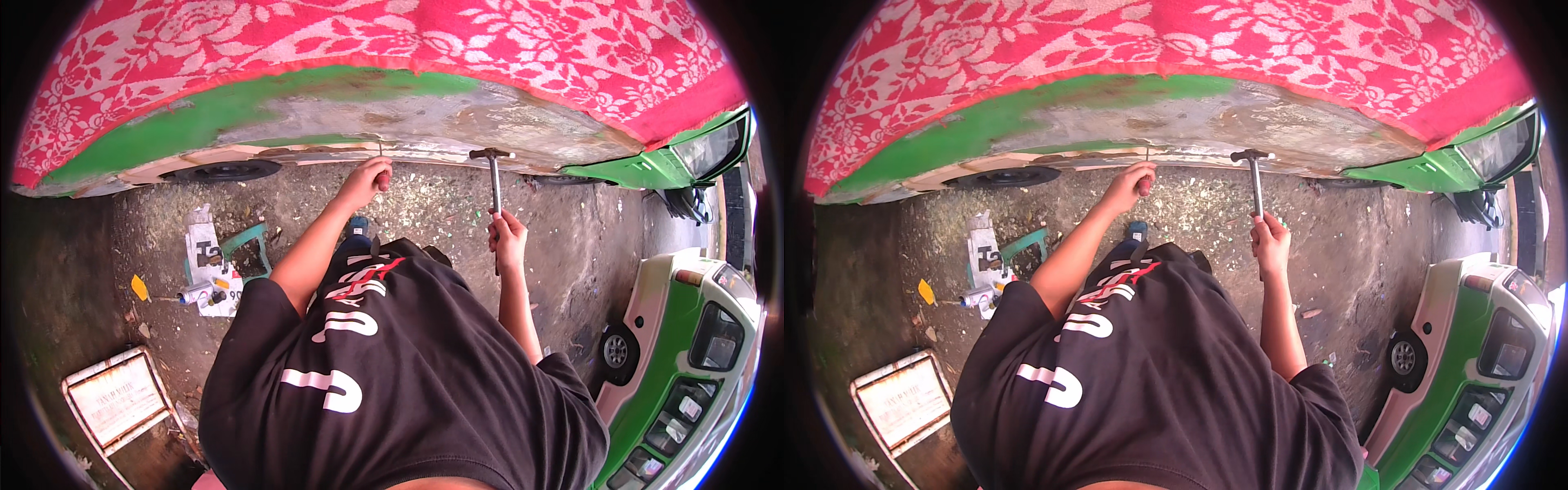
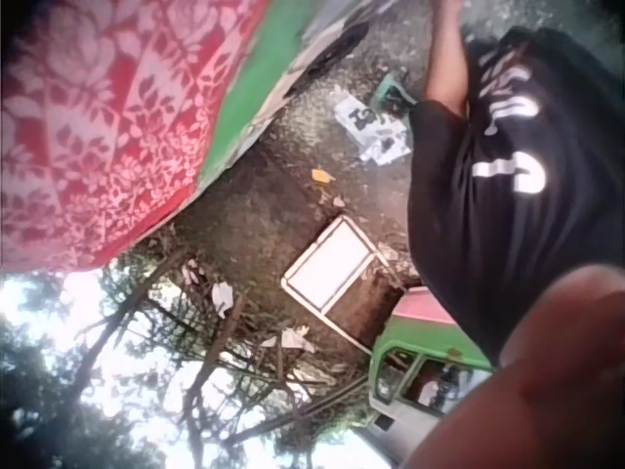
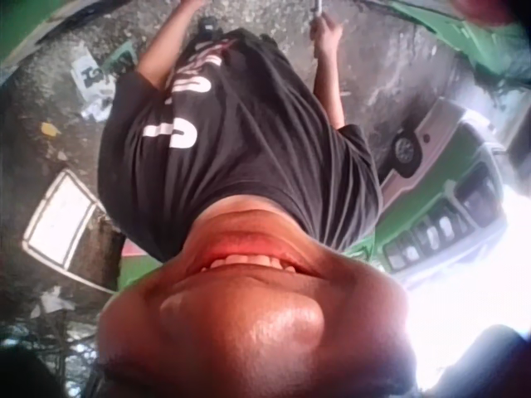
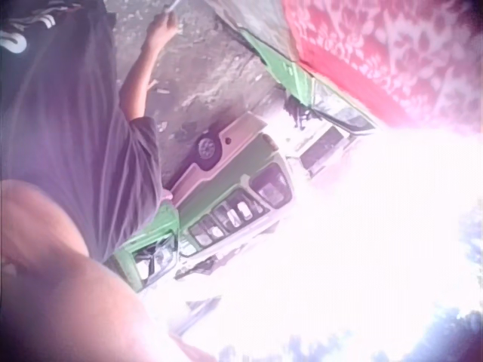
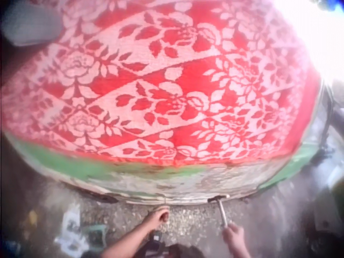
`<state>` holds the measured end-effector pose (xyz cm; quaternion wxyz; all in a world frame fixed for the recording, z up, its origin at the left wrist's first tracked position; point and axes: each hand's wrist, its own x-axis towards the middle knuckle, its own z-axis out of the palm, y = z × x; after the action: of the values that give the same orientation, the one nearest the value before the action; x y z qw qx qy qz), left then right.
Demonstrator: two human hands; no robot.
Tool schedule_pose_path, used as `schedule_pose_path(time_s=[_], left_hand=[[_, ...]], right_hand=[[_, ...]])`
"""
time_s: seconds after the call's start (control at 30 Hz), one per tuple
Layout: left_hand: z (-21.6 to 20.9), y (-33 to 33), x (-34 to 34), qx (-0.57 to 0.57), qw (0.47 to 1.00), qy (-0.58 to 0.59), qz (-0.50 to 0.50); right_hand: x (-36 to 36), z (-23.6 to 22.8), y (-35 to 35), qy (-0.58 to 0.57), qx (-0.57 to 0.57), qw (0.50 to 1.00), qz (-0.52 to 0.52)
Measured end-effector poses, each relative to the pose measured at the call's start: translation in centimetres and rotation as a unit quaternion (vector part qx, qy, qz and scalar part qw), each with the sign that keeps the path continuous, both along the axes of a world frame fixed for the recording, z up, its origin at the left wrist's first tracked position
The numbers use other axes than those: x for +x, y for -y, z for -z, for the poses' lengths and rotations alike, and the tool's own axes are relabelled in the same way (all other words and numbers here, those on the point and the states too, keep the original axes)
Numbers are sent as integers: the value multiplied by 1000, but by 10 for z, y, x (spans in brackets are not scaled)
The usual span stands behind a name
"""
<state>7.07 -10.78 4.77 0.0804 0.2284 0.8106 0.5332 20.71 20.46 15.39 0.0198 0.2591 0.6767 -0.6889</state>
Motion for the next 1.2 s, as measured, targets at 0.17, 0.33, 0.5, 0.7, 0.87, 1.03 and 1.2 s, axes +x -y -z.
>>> schedule_pose_path(time_s=[0.17,0.33,0.5,0.7,0.87,1.03,1.2], left_hand=[[-2,6,-24,-24,996,-66,46],[-3,13,-43,-73,988,-88,104],[-5,11,-45,-103,977,-158,100],[-22,-2,-38,-136,978,-140,78],[-32,-14,-32,-160,975,-140,59],[-27,-19,-28,-188,964,-175,61],[-19,-24,-26,-208,952,-217,58]], right_hand=[[-11,-3,30,6,5,999,43],[-13,-2,51,-13,-15,996,81],[-2,0,59,-1,-28,993,115],[9,9,35,26,-23,995,96],[8,6,18,19,-25,997,73],[16,24,-3,14,-12,999,51],[25,34,-12,13,9,1000,18]])
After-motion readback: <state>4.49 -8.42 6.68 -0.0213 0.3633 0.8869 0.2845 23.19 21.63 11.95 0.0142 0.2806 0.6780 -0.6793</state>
